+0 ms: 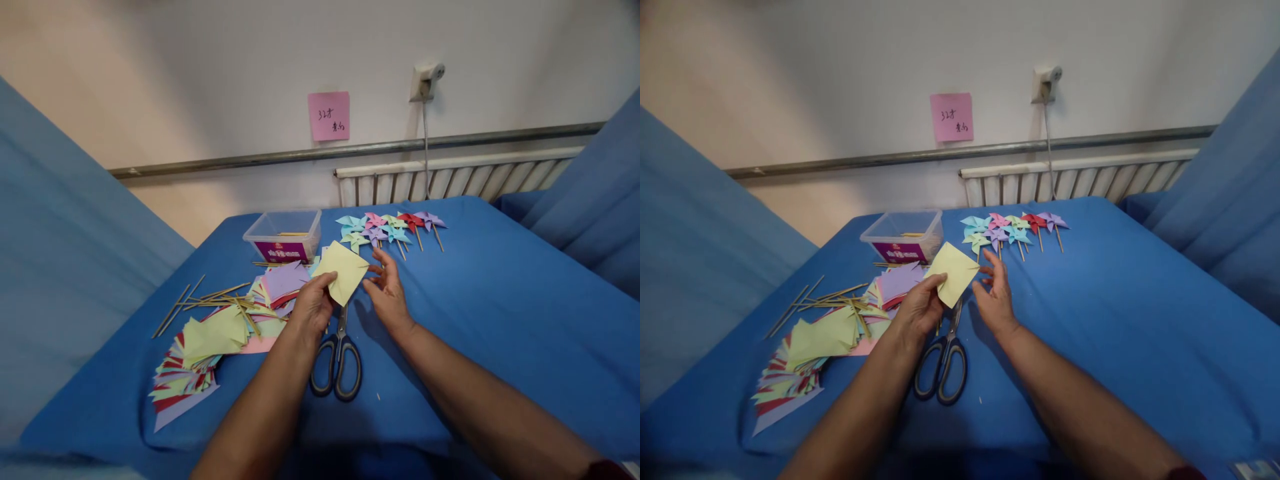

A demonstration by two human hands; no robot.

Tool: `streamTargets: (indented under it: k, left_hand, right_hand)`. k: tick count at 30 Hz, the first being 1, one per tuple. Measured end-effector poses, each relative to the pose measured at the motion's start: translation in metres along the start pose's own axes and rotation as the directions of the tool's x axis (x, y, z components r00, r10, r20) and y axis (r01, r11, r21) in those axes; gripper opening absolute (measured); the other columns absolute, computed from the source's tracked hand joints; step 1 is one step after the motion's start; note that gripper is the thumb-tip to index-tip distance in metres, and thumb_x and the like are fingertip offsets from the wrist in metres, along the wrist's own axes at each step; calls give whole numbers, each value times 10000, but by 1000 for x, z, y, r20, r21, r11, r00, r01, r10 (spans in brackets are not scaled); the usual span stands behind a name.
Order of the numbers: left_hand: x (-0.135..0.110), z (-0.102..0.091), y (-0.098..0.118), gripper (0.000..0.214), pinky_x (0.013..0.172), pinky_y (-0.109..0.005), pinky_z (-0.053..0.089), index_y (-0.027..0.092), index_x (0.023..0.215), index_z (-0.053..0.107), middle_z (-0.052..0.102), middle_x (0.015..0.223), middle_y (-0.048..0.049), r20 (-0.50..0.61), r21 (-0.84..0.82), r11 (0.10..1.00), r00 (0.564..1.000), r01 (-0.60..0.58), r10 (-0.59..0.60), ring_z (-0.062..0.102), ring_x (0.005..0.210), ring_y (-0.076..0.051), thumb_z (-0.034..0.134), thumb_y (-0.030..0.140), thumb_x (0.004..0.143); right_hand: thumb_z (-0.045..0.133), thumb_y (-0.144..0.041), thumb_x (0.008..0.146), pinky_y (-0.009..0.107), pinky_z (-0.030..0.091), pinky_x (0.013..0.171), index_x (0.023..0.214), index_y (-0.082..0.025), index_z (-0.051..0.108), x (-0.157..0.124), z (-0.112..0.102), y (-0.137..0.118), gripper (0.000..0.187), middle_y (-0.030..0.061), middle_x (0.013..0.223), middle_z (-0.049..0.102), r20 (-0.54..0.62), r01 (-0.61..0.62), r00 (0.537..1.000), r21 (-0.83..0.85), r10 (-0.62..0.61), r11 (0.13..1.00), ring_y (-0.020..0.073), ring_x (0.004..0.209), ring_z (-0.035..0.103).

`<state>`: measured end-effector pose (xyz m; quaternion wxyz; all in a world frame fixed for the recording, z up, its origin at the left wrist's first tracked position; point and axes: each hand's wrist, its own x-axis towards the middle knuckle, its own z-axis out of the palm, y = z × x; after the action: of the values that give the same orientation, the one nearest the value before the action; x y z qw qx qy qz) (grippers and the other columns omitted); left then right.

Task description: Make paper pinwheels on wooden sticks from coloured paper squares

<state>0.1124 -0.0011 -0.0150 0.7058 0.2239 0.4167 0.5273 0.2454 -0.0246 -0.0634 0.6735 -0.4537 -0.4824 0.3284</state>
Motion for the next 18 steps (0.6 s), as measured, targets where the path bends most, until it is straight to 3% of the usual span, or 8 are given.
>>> streamTargets:
  k: [3, 7, 13, 18]
  left_hand:
    - [1, -2, 8, 314, 686, -299, 563, 96, 1008, 688, 753, 857, -76, -12, -49, 998, 999, 29, -30, 690, 708, -192, 633, 42, 703]
    - [0, -4, 9, 312, 696, -272, 550, 112, 1008, 693, 747, 878, -57, 10, -62, 998, 999, 33, -32, 678, 725, -173, 623, 29, 716]
    - [-1, -3, 1, 281, 655, -256, 508, 101, 882, 703, 732, 816, -61, 79, 14, 1000, 997, 23, -24, 645, 696, -159, 740, 66, 606]
    - [0, -5, -5, 217, 602, -230, 457, 99, 685, 669, 652, 617, -13, 90, 92, 995, 995, -48, 39, 566, 567, -103, 822, 126, 532]
  right_hand:
    - [584, -102, 748, 478, 375, 1083, 1225, -306, 599, -2, -3, -8, 519, 54, 1516, 298, 160, 245, 964, -230, -212, 942, 267, 1343, 406]
    - [656, -128, 765, 506, 310, 1123, 1083, -307, 688, -3, -5, -13, 367, 27, 1532, 275, 306, 412, 899, -343, -315, 844, 296, 1410, 305]
    - [717, -286, 808, 498, 328, 1093, 880, -268, 735, 1, -6, -12, 77, 48, 1441, 427, 267, 465, 882, -355, -388, 811, 298, 1335, 391]
    - [663, -299, 853, 442, 385, 1034, 775, -236, 696, 1, -6, -12, 106, 86, 1293, 549, 173, 378, 925, -317, -339, 870, 262, 1233, 490]
